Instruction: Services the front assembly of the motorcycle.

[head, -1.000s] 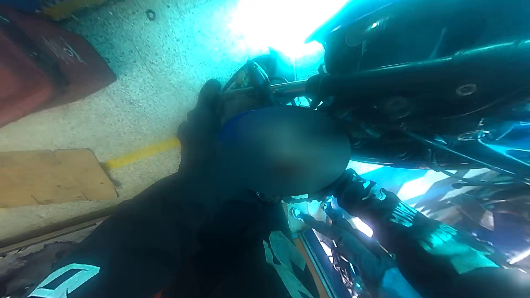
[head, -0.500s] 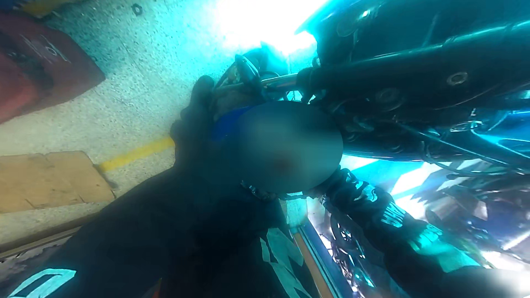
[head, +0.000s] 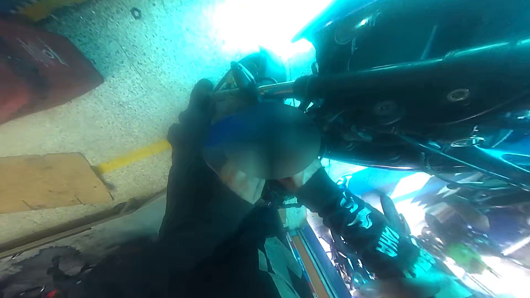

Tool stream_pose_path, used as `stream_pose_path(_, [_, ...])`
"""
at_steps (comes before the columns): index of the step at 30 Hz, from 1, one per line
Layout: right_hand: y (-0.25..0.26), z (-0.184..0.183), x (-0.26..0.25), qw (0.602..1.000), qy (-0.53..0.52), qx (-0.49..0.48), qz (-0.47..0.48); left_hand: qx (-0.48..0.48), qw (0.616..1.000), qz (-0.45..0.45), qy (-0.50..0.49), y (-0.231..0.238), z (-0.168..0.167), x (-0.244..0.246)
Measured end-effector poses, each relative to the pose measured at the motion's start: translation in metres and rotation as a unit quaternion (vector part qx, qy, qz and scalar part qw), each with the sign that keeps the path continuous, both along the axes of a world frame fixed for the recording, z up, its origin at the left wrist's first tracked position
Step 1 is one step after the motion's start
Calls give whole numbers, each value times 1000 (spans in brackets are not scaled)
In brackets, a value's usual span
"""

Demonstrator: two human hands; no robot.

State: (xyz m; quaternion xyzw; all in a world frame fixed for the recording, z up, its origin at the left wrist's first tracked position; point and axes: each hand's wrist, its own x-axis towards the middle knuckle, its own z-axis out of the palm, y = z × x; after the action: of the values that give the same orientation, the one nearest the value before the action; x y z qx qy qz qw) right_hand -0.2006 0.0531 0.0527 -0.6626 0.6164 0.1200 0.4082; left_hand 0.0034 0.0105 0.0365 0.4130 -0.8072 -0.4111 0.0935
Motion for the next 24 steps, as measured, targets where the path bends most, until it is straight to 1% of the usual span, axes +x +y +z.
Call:
stream_pose_path(1, [-2, 2, 1, 1000, 1, 15, 0, 67, 996, 30, -59, 11, 11, 3])
stream_pose_path(2, [-4, 0, 1, 1000, 2, 20, 7, 103, 989, 44, -96, 19, 15, 4])
stream_pose_path(3, [-5, -3, 1, 1000, -2, 7, 19, 80, 990, 47, -106, 27, 11, 4])
stream_pose_path(5, [-7, -7, 1, 999, -11, 4, 42, -46, 995, 33, -86, 38, -4, 1])
stream_pose_path(7, [-8, -9, 0, 999, -8, 5, 47, -152, 985, 15, -84, 42, -16, -4])
stream_pose_path(8, [-10, -8, 2, 999, -1, 17, 46, -179, 980, 10, -83, 41, -20, -5])
stream_pose_path(9, [-13, -5, 4, 998, 9, 40, 48, -185, 979, -2, -83, 38, -23, -5])
stream_pose_path(11, [-11, -5, 8, 998, 25, 30, 43, -154, 985, -43, -69, 28, -30, -3])
stream_pose_path(13, [-6, -10, 9, 999, 35, -1, 37, -111, 989, -89, -50, 18, -39, 2])
stream_pose_path(15, [-4, -15, 7, 998, 29, -21, 44, -93, 986, -128, -42, 10, -44, 5])
stream_pose_path(18, [-3, -16, 3, 998, 7, -34, 53, -108, 984, -139, -29, 3, -46, 6])
stream_pose_path(24, [-1, -13, 2, 999, -3, -23, 27, -58, 987, -139, -54, -4, -41, -1])
